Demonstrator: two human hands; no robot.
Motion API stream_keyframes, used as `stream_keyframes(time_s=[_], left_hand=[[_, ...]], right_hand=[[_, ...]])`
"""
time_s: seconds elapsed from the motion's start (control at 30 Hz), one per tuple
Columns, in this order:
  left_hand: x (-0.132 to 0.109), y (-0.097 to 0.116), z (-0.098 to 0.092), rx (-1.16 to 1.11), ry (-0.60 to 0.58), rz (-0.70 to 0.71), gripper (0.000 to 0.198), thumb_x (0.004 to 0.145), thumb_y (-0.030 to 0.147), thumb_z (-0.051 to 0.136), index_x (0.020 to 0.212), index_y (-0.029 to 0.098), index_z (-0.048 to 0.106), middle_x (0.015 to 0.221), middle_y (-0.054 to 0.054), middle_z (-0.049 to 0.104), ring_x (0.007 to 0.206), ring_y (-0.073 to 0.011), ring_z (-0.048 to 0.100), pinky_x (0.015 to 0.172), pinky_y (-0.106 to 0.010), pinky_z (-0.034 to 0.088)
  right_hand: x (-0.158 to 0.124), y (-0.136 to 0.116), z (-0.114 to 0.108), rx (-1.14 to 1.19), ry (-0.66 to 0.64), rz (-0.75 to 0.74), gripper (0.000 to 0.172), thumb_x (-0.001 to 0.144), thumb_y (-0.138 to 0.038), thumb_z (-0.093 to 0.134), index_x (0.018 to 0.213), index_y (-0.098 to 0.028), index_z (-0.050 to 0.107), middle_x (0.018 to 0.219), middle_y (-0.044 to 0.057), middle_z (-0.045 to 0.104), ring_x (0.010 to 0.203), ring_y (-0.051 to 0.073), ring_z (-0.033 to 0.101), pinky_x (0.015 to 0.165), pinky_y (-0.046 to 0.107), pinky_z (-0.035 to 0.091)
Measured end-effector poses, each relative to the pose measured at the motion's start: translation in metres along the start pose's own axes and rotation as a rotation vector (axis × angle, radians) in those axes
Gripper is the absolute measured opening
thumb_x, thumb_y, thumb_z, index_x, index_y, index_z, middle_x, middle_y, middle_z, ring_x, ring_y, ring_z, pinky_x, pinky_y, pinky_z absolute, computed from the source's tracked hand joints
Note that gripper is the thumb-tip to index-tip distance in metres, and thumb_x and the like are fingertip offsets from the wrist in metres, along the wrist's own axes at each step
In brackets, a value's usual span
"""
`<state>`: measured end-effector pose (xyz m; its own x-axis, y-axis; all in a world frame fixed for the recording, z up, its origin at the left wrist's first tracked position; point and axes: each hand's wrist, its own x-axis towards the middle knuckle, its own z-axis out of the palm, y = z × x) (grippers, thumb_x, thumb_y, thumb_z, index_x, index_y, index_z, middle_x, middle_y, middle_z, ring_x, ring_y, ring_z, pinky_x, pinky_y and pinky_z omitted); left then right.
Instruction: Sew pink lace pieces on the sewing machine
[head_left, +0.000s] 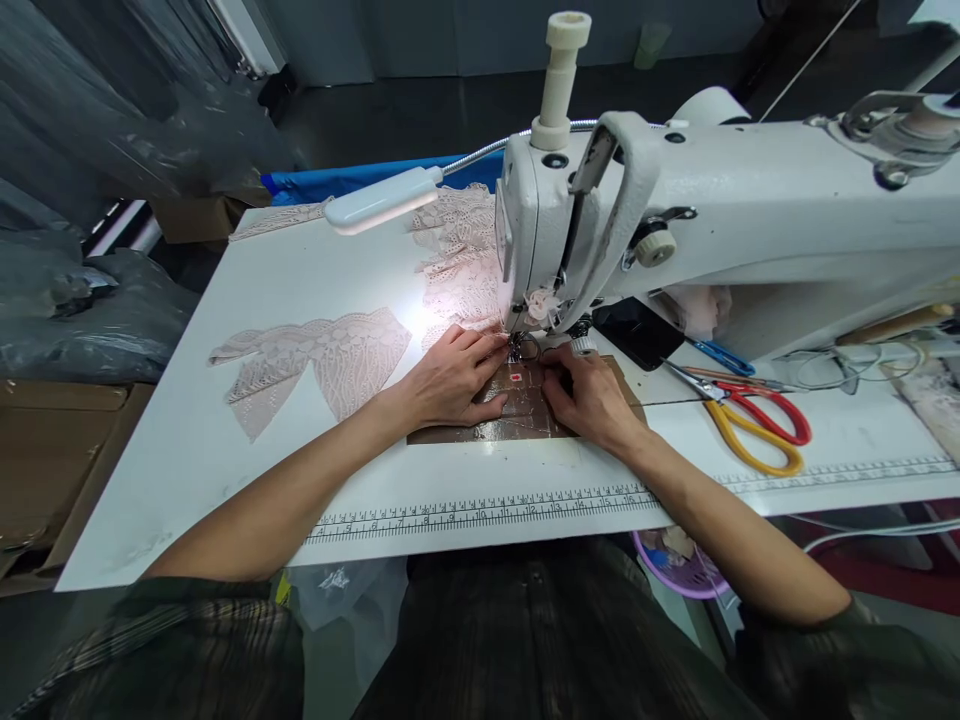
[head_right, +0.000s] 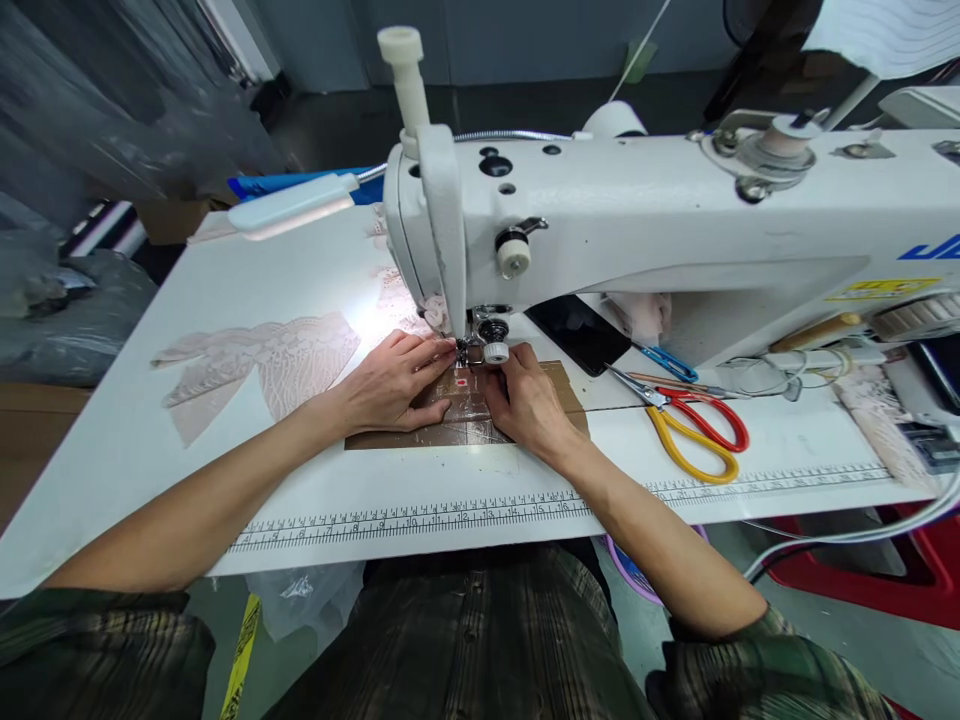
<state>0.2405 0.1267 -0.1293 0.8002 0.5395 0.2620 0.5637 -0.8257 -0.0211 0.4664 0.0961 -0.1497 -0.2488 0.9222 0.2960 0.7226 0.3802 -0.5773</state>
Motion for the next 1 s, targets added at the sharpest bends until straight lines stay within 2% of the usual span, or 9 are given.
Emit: stream_keyframes(time_s=[0.1, 0.23, 0.3, 0.37, 0.47, 0.57, 0.63, 0.73, 1.0], left_hand=[[-0.001, 0.0, 0.0, -0.016, 0.001, -0.019, 0.051, 0.091, 0.044, 0.052, 0.128, 0.01, 0.06, 0.133, -0.019, 0.058, 0.116, -0.0328, 0.056, 0.092, -0.046, 0.045], [-0.001, 0.001, -0.001, -0.019, -0.001, -0.026, 0.051, 0.092, 0.044, 0.051, 0.13, 0.01, 0.059, 0.135, -0.019, 0.057, 0.117, -0.0338, 0.055, 0.092, -0.048, 0.044], [-0.001, 0.001, 0.0, -0.022, 0.003, -0.027, 0.052, 0.092, 0.044, 0.05, 0.129, 0.009, 0.059, 0.134, -0.019, 0.058, 0.118, -0.0344, 0.055, 0.092, -0.047, 0.044], [-0.001, 0.001, 0.0, -0.031, 0.009, -0.031, 0.052, 0.092, 0.044, 0.05, 0.128, 0.008, 0.059, 0.133, -0.02, 0.058, 0.118, -0.0345, 0.055, 0.092, -0.047, 0.044], [-0.001, 0.0, 0.002, -0.051, 0.02, -0.036, 0.051, 0.092, 0.045, 0.05, 0.128, 0.01, 0.06, 0.132, -0.019, 0.058, 0.117, -0.0345, 0.055, 0.092, -0.048, 0.043], [-0.001, 0.0, 0.003, -0.066, 0.027, -0.039, 0.051, 0.091, 0.045, 0.05, 0.127, 0.01, 0.06, 0.132, -0.019, 0.059, 0.116, -0.0348, 0.056, 0.091, -0.049, 0.044], [-0.001, -0.001, 0.003, -0.071, 0.032, -0.036, 0.052, 0.092, 0.045, 0.05, 0.126, 0.008, 0.06, 0.131, -0.02, 0.059, 0.114, -0.0347, 0.056, 0.09, -0.049, 0.044], [-0.001, -0.002, 0.003, -0.085, 0.037, -0.028, 0.052, 0.091, 0.044, 0.05, 0.127, 0.007, 0.059, 0.13, -0.021, 0.059, 0.113, -0.0346, 0.057, 0.09, -0.049, 0.045], [-0.001, -0.004, 0.004, -0.117, 0.039, -0.036, 0.051, 0.089, 0.04, 0.054, 0.13, 0.011, 0.058, 0.127, -0.019, 0.06, 0.112, -0.0349, 0.058, 0.091, -0.05, 0.044]], right_hand=[[0.006, 0.002, -0.006, 0.051, -0.033, 0.024, 0.022, 0.086, -0.024, 0.05, 0.101, -0.017, 0.066, 0.083, 0.006, 0.063, 0.071, 0.019, 0.058, 0.067, 0.033, 0.048], [0.025, 0.009, -0.022, 0.125, -0.219, 0.03, 0.026, 0.088, -0.035, 0.055, 0.101, -0.017, 0.068, 0.077, 0.004, 0.065, 0.063, 0.016, 0.054, 0.059, 0.029, 0.043], [0.034, 0.013, -0.029, 0.154, -0.318, -0.007, 0.028, 0.089, -0.039, 0.056, 0.101, -0.018, 0.07, 0.075, 0.002, 0.065, 0.062, 0.015, 0.053, 0.056, 0.028, 0.04], [0.038, 0.016, -0.032, 0.187, -0.364, -0.053, 0.03, 0.09, -0.041, 0.057, 0.105, -0.019, 0.07, 0.076, 0.001, 0.065, 0.062, 0.015, 0.053, 0.056, 0.027, 0.04], [0.036, 0.02, -0.03, 0.237, -0.288, -0.107, 0.035, 0.094, -0.045, 0.053, 0.109, -0.018, 0.069, 0.091, 0.005, 0.069, 0.073, 0.018, 0.059, 0.064, 0.029, 0.045], [0.032, 0.024, -0.025, 0.244, -0.231, -0.129, 0.046, 0.1, -0.052, 0.039, 0.1, -0.017, 0.069, 0.098, 0.008, 0.069, 0.087, 0.021, 0.063, 0.075, 0.031, 0.047], [0.032, 0.025, -0.024, 0.22, -0.232, -0.12, 0.055, 0.101, -0.057, 0.032, 0.095, -0.018, 0.069, 0.094, 0.009, 0.069, 0.086, 0.021, 0.063, 0.076, 0.032, 0.047], [0.034, 0.028, -0.023, 0.196, -0.23, -0.112, 0.059, 0.099, -0.062, 0.031, 0.094, -0.018, 0.07, 0.091, 0.009, 0.069, 0.081, 0.021, 0.063, 0.073, 0.032, 0.048], [0.038, 0.027, -0.019, 0.152, -0.166, -0.037, 0.052, 0.1, -0.053, 0.035, 0.087, -0.018, 0.071, 0.084, 0.009, 0.069, 0.078, 0.022, 0.063, 0.072, 0.033, 0.048]])
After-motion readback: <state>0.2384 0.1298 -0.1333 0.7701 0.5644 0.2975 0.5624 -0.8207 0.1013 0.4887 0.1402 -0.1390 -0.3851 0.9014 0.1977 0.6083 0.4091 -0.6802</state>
